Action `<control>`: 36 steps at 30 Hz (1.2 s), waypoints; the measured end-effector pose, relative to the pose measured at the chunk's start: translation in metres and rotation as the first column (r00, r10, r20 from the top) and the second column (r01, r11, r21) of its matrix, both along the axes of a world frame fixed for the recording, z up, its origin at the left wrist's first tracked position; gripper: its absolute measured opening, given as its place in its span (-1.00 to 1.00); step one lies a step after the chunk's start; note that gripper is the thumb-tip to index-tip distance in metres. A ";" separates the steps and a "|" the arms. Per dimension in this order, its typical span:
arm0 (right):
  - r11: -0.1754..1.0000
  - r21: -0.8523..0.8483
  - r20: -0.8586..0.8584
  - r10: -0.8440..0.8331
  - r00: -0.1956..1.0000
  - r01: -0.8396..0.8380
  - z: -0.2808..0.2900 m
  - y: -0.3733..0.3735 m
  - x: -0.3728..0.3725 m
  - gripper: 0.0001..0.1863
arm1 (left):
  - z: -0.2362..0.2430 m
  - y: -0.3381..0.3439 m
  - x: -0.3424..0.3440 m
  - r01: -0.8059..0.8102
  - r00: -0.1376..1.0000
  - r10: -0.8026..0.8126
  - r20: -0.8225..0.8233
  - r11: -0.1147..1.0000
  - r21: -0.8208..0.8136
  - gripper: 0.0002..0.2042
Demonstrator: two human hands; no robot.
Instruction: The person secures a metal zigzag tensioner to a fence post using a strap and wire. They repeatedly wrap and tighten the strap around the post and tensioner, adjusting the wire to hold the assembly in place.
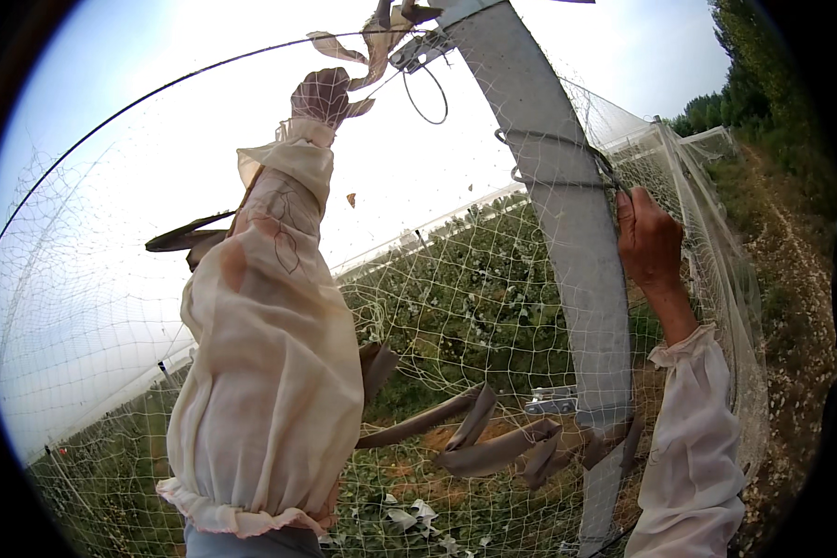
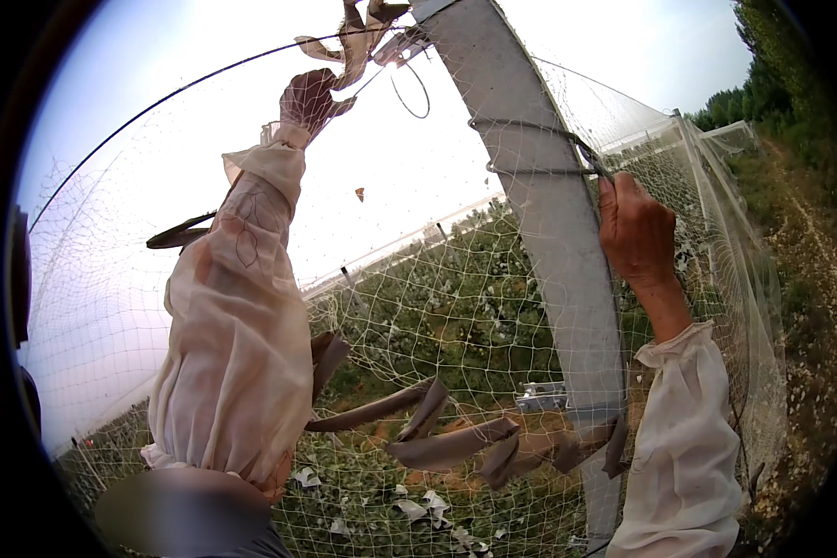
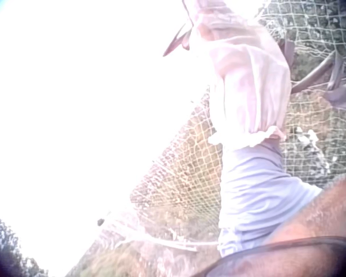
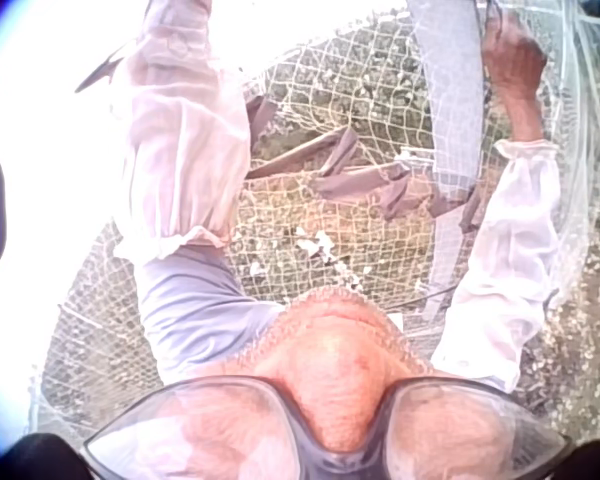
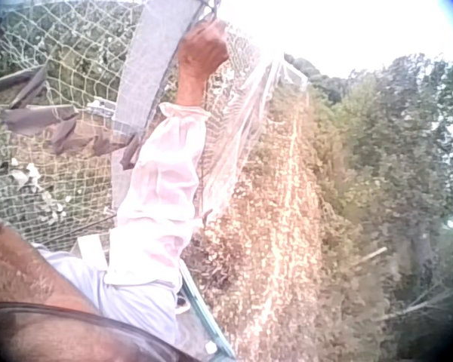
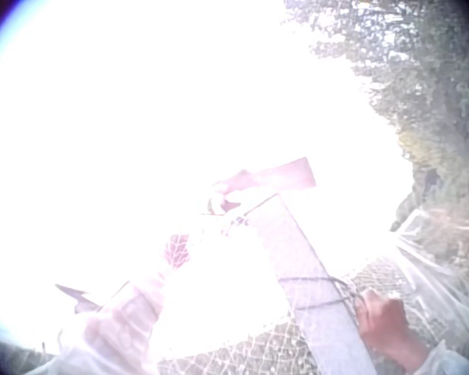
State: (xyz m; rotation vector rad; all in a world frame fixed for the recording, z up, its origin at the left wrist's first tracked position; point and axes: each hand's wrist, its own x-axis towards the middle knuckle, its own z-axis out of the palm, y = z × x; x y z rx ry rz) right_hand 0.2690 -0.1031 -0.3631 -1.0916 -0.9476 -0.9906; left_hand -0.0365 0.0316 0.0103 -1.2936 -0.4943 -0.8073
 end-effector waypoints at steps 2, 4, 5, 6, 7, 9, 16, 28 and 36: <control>1.000 -0.005 0.009 0.016 1.000 -0.016 0.004 0.002 -0.001 -0.71 | -0.002 -0.008 -0.006 -0.074 0.994 0.077 0.073 0.997 -0.036 -0.58; 0.999 -0.021 0.004 0.036 0.999 -0.036 0.005 0.003 -0.001 -0.71 | -0.004 -0.004 -0.011 -0.158 0.986 0.155 0.069 0.986 0.046 -0.60; 0.999 -0.015 0.009 0.038 0.999 -0.038 0.005 0.003 -0.002 -0.71 | -0.006 0.003 -0.014 -0.198 0.980 0.193 0.053 0.973 0.118 -0.61; 0.999 -0.009 0.013 0.040 0.999 -0.040 0.004 0.004 -0.002 -0.71 | -0.005 0.007 -0.016 -0.184 0.983 0.184 0.017 0.963 0.199 -0.61; 0.999 -0.004 0.018 0.043 0.999 -0.043 0.004 0.004 -0.003 -0.71 | -0.002 0.013 -0.020 -0.167 0.984 0.180 -0.020 0.946 0.277 -0.60; 0.999 -0.010 0.025 0.043 0.999 -0.043 0.005 0.005 -0.003 -0.71 | 0.007 0.024 -0.026 -0.125 0.985 0.160 -0.070 0.927 0.353 -0.59; 1.000 0.010 0.028 0.015 1.000 -0.015 0.004 0.004 -0.003 -0.72 | 0.000 0.013 -0.008 0.092 0.993 -0.084 0.085 0.992 -0.090 -0.63; 1.000 0.000 0.022 0.025 0.999 -0.025 0.006 0.000 -0.005 -0.72 | 0.001 0.005 -0.004 0.160 0.979 -0.126 0.162 0.963 -0.217 -0.70; 0.999 0.008 0.011 0.033 0.999 -0.033 0.005 0.003 -0.003 -0.71 | 0.005 -0.007 0.004 0.170 0.972 -0.115 0.206 0.947 -0.273 -0.73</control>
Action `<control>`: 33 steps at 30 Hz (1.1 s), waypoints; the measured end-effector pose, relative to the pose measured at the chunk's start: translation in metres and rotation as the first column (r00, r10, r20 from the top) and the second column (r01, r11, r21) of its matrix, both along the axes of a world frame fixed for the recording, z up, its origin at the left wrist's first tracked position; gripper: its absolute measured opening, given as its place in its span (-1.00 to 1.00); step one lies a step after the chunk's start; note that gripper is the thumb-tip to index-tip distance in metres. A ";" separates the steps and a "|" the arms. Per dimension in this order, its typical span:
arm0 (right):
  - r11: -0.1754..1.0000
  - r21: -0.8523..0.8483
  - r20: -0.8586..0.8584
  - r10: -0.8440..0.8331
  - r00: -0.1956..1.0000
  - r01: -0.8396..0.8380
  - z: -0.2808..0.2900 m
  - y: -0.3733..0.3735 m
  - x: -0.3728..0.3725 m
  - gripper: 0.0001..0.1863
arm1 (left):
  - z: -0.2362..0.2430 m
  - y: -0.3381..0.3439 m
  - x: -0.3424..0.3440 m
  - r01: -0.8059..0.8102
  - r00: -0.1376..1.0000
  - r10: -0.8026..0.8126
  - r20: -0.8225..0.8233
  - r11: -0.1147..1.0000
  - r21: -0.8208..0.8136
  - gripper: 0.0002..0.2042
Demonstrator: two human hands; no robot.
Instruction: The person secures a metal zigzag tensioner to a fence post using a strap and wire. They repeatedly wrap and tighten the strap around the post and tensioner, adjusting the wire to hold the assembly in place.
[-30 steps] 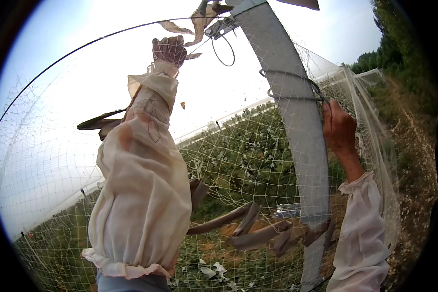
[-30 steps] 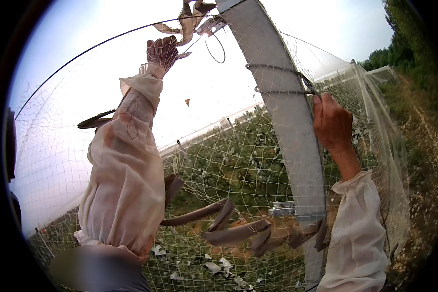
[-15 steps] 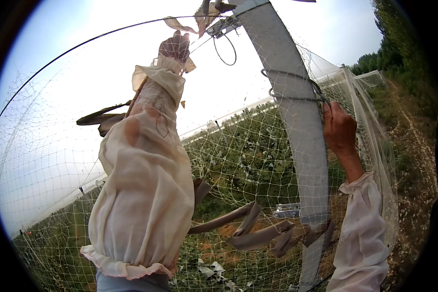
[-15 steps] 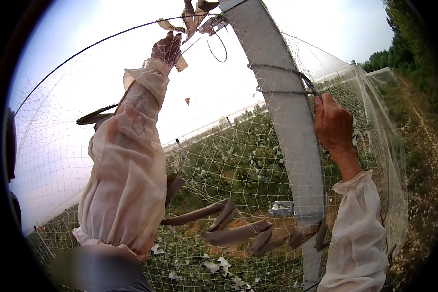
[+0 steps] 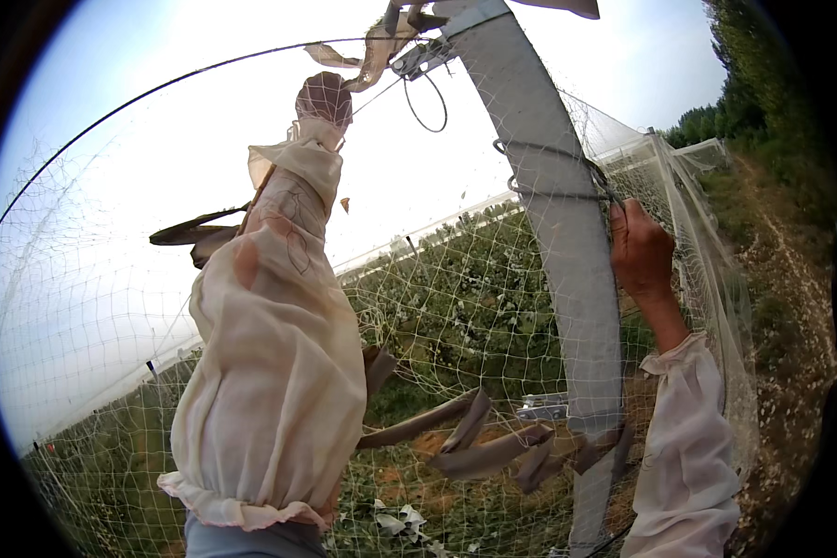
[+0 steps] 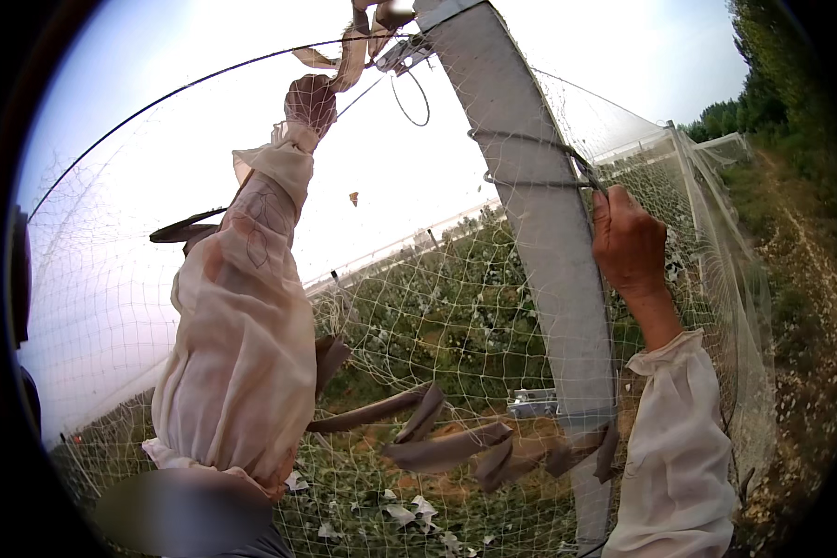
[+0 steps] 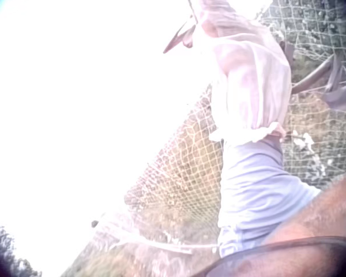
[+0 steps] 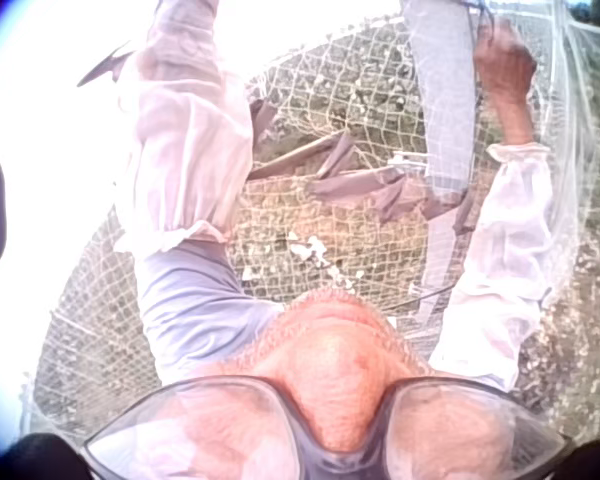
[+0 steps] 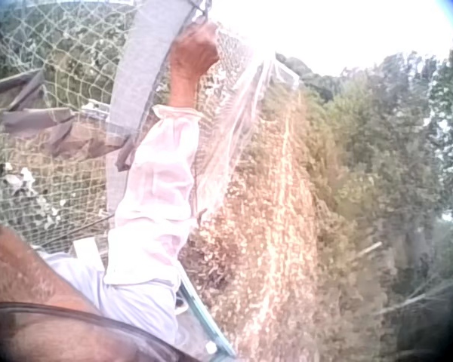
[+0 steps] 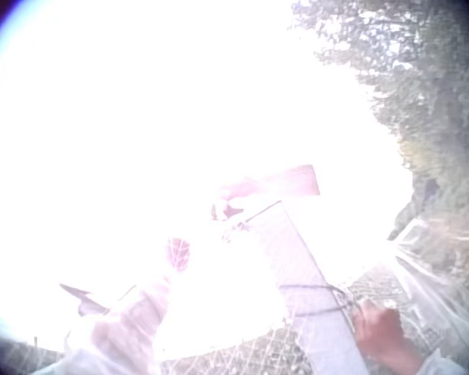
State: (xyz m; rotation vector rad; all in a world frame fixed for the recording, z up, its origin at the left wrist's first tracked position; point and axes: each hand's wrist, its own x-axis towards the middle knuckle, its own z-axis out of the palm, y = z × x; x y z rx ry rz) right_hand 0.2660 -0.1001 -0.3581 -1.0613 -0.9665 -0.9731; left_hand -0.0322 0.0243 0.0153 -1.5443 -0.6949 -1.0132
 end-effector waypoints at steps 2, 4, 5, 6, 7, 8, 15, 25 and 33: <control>1.000 -0.004 0.000 -0.003 1.000 0.003 0.001 0.001 -0.002 -0.71 | 0.001 -0.003 -0.002 -0.001 1.000 0.002 0.011 1.000 -0.022 -0.74; 1.000 0.001 0.000 -0.012 1.000 0.012 0.002 -0.001 -0.002 -0.71 | 0.003 -0.005 0.000 0.001 1.000 0.000 0.017 0.999 -0.043 -0.75; 1.000 0.001 0.005 -0.011 1.000 0.011 0.002 -0.002 -0.001 -0.72 | 0.004 -0.007 0.002 0.007 1.000 -0.006 0.018 0.998 -0.055 -0.75; 1.000 0.001 0.010 -0.010 1.000 0.010 0.002 -0.003 -0.001 -0.72 | 0.004 -0.009 0.002 0.008 1.000 -0.006 0.020 0.997 -0.073 -0.75; 1.000 0.000 0.014 -0.007 1.000 0.007 0.001 -0.002 0.000 -0.72 | 0.005 -0.011 0.004 0.005 1.000 -0.003 0.020 0.996 -0.087 -0.75; 1.000 -0.004 0.011 -0.005 1.000 0.005 0.002 -0.002 0.000 -0.72 | 0.007 -0.013 0.005 0.005 1.000 -0.002 0.021 0.995 -0.104 -0.76; 1.000 -0.003 0.013 -0.008 1.000 0.008 0.002 0.001 0.000 -0.73 | 0.009 -0.033 -0.010 -0.104 0.995 0.101 -0.025 0.950 -0.295 -0.76; 1.000 0.002 0.016 -0.011 1.000 0.011 0.001 -0.001 -0.003 -0.72 | 0.012 -0.016 -0.028 0.781 0.615 -0.639 0.463 0.413 -0.468 -0.78; 0.999 -0.037 0.011 -0.013 1.000 0.013 0.002 0.000 -0.002 -0.71 | 0.029 0.006 -0.030 0.464 0.886 -0.442 0.144 0.823 -0.328 -0.75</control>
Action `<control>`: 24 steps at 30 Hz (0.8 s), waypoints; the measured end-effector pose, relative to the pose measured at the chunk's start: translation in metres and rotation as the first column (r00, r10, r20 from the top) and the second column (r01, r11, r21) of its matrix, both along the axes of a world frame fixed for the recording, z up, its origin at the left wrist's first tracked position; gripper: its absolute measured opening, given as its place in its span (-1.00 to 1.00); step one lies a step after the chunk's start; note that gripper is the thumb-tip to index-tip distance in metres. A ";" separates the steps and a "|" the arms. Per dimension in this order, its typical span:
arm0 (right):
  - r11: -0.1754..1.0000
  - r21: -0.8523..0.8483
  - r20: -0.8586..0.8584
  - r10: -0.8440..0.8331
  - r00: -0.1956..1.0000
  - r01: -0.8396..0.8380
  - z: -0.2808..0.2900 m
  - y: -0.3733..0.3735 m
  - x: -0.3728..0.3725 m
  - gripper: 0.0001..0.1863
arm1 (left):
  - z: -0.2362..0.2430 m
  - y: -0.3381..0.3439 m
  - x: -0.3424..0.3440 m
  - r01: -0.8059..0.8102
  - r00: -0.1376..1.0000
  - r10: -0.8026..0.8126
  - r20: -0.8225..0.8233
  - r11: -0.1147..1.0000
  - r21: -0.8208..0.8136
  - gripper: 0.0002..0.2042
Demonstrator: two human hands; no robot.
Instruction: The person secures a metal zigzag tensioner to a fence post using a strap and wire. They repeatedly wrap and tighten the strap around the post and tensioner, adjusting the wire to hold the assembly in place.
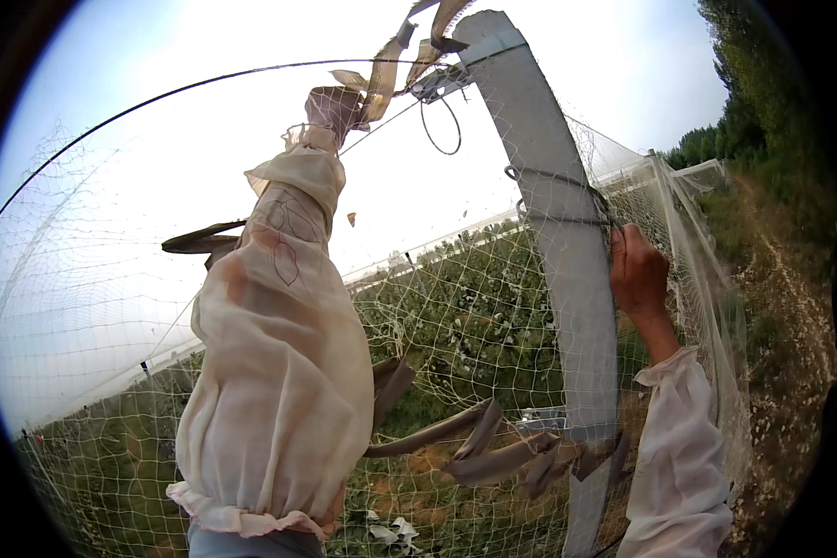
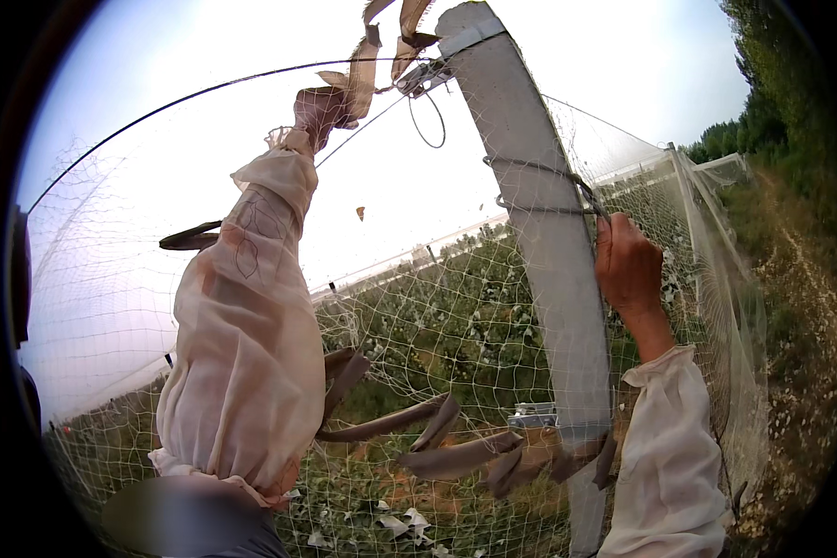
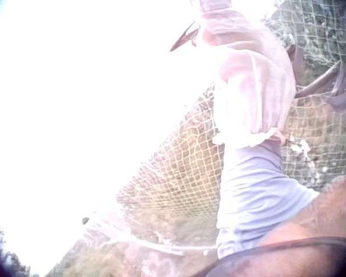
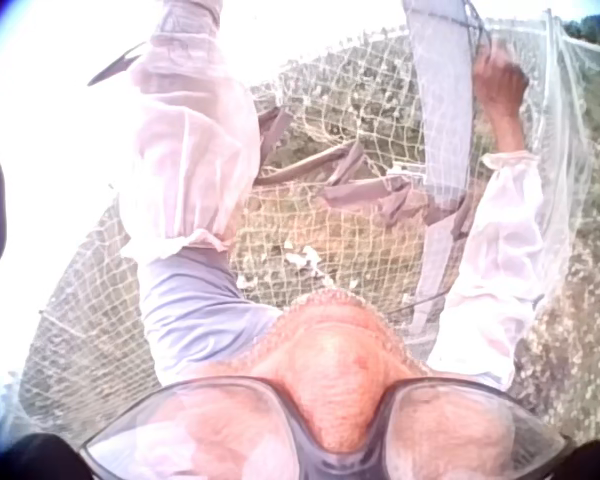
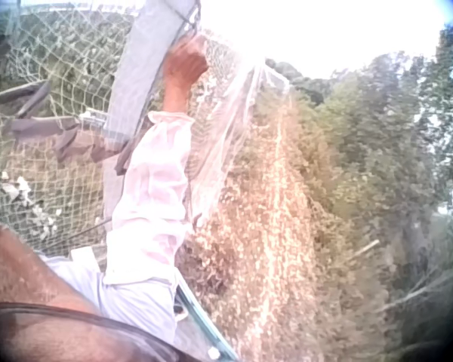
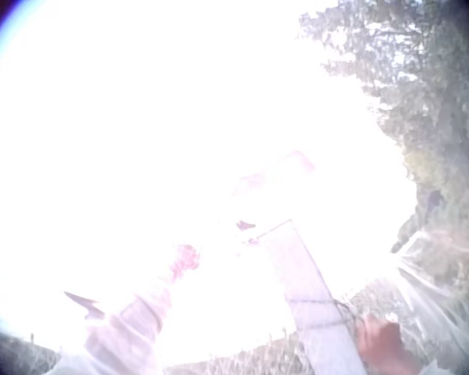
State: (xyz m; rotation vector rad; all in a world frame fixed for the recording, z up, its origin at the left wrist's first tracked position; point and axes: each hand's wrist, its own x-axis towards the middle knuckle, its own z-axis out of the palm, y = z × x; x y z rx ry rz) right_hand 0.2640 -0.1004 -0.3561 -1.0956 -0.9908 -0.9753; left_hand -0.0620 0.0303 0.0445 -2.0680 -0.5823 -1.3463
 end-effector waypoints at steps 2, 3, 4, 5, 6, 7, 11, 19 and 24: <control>1.000 -0.009 -0.009 0.001 1.000 -0.001 0.000 0.001 0.001 -0.72 | -0.009 -0.016 0.015 -0.453 0.872 0.482 -0.085 0.860 0.233 -0.72; 1.000 -0.018 -0.024 -0.005 1.000 0.004 -0.002 0.000 0.002 -0.72 | -0.014 -0.025 0.026 -0.599 0.739 0.668 -0.084 0.710 0.371 -0.70; 1.000 -0.027 -0.040 -0.011 0.999 0.010 -0.004 -0.001 0.002 -0.72 | -0.014 -0.027 0.035 -0.627 0.698 0.714 -0.058 0.648 0.432 -0.70; 1.000 -0.021 -0.033 -0.005 0.999 0.004 -0.004 0.000 0.002 -0.72 | -0.015 -0.028 0.030 -0.637 0.700 0.714 -0.024 0.639 0.431 -0.71; 1.000 -0.016 -0.027 0.001 1.000 -0.001 -0.003 0.001 0.002 -0.73 | -0.016 -0.027 0.025 -0.623 0.738 0.675 0.019 0.670 0.405 -0.71; 1.000 -0.015 -0.023 0.007 1.000 -0.007 -0.003 0.002 0.002 -0.73 | -0.015 -0.025 0.021 -0.582 0.791 0.609 0.054 0.724 0.369 -0.71; 1.000 -0.022 -0.024 0.000 1.000 -0.001 -0.002 -0.001 0.001 -0.73 | -0.008 -0.018 0.014 -0.510 0.858 0.498 0.128 0.791 0.338 -0.73; 1.000 0.016 0.003 0.002 1.000 -0.002 0.000 0.006 0.001 -0.72 | 0.007 -0.031 0.002 -0.381 0.922 0.336 0.191 0.876 0.297 -0.75; 1.000 -0.010 -0.029 -0.006 1.000 0.005 -0.004 0.001 0.004 -0.72 | 0.011 -0.071 0.023 0.424 0.884 -0.402 0.237 0.904 -0.049 -0.78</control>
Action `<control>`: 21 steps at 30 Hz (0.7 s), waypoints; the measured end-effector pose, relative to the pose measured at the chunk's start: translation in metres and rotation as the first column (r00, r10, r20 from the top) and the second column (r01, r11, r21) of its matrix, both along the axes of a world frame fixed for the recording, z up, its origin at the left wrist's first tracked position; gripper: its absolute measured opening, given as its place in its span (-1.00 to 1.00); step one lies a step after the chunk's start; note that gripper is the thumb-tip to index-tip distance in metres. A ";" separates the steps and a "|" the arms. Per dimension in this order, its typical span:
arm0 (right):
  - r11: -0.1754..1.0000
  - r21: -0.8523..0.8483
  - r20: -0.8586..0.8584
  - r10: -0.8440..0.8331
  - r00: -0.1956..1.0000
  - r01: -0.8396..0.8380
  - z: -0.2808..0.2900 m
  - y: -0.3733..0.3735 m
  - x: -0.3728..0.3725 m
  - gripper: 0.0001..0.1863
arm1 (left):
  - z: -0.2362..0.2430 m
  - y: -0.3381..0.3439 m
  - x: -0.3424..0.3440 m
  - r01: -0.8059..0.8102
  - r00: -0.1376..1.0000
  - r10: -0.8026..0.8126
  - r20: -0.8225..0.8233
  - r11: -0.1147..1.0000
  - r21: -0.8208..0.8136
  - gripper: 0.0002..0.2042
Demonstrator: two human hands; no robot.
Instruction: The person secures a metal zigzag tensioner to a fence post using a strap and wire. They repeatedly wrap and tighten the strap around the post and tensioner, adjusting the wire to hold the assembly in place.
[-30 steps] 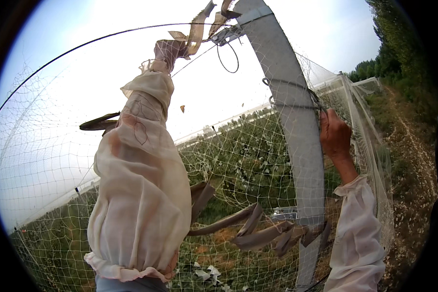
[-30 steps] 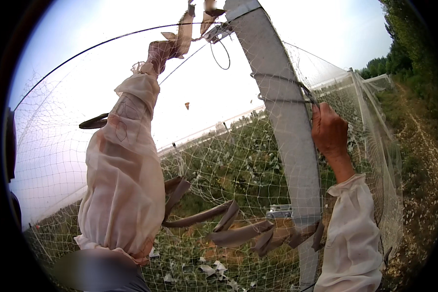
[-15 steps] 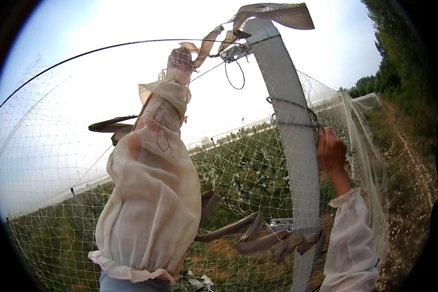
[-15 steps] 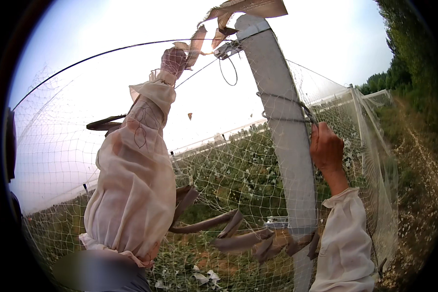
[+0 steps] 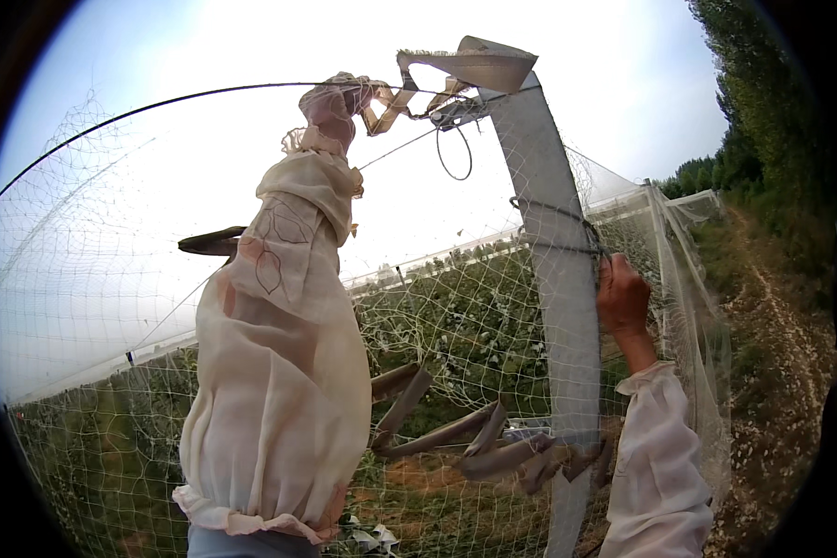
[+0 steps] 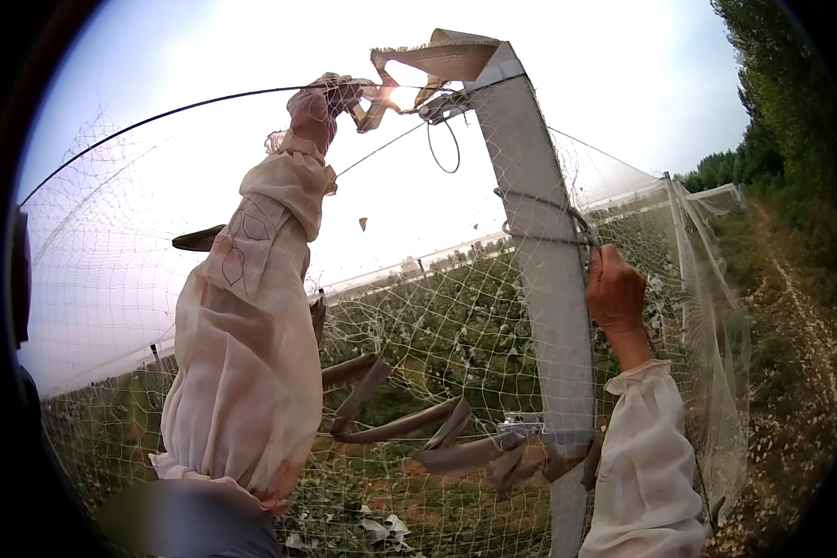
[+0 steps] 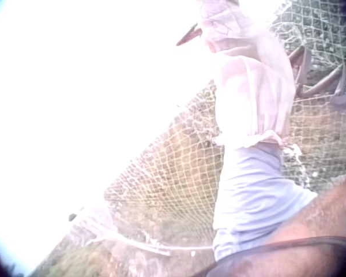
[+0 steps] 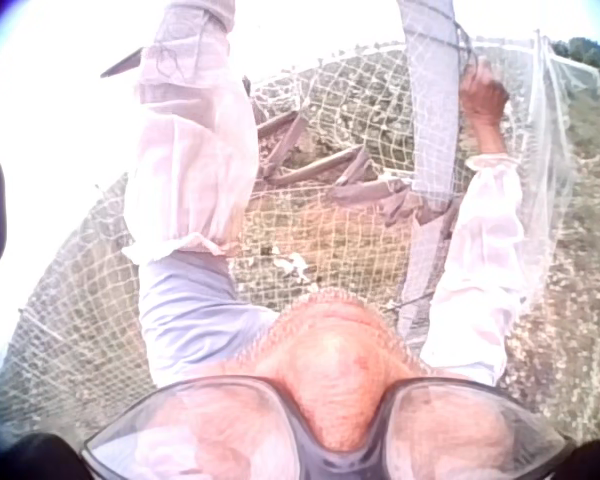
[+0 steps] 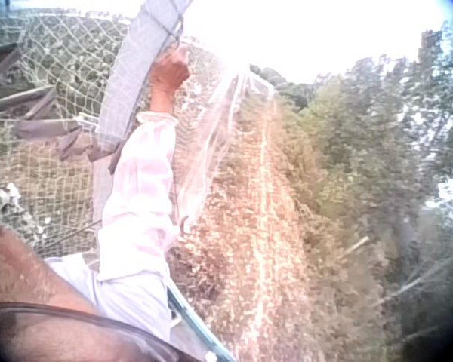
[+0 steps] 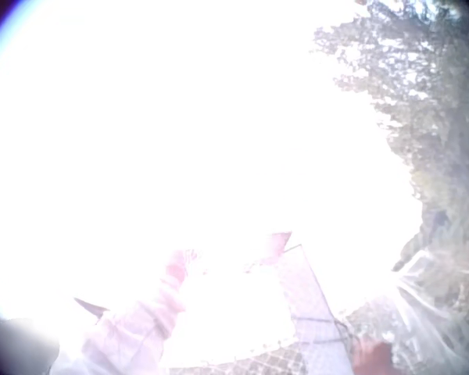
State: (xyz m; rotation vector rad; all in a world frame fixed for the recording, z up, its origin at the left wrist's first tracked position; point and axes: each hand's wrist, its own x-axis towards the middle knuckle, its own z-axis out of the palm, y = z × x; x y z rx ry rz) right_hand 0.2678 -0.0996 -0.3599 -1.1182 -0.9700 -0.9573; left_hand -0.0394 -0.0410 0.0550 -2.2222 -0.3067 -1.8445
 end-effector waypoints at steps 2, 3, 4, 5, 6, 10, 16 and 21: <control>1.000 0.005 0.008 0.003 1.000 -0.003 0.003 0.000 -0.003 -0.72 | -0.007 -0.018 0.001 0.530 0.847 -0.525 0.082 0.825 -0.195 -0.79; 1.000 -0.005 0.009 0.002 1.000 -0.002 0.004 0.000 -0.004 -0.72 | -0.014 -0.024 -0.001 0.718 0.691 -0.707 0.146 0.651 -0.247 -0.79; 1.000 -0.011 0.004 -0.003 1.000 0.003 0.006 0.001 -0.005 -0.72 | -0.022 -0.032 0.000 0.827 0.546 -0.814 0.196 0.487 -0.282 -0.80; 1.000 -0.003 0.008 0.006 1.000 -0.006 0.008 0.001 -0.007 -0.71 | -0.027 -0.037 0.004 0.893 0.415 -0.873 0.255 0.338 -0.298 -0.80; 1.000 -0.006 0.003 0.013 1.000 -0.013 0.007 0.003 -0.006 -0.71 | -0.036 -0.037 0.009 0.921 0.320 -0.898 0.302 0.220 -0.321 -0.80; 1.000 -0.011 0.006 0.006 1.000 -0.006 0.005 0.005 -0.004 -0.72 | -0.044 -0.032 0.009 0.910 0.111 -0.984 0.140 0.045 -0.411 -0.76; 0.999 -0.050 -0.029 -0.010 1.000 0.009 0.005 0.004 -0.003 -0.72 | -0.052 -0.033 0.010 0.901 0.387 -0.895 0.221 0.318 -0.294 -0.74; 0.999 -0.045 -0.004 -0.001 1.000 0.000 0.010 0.004 -0.006 -0.75 | -0.058 -0.036 0.010 0.936 0.291 -0.919 0.266 0.215 -0.280 -0.73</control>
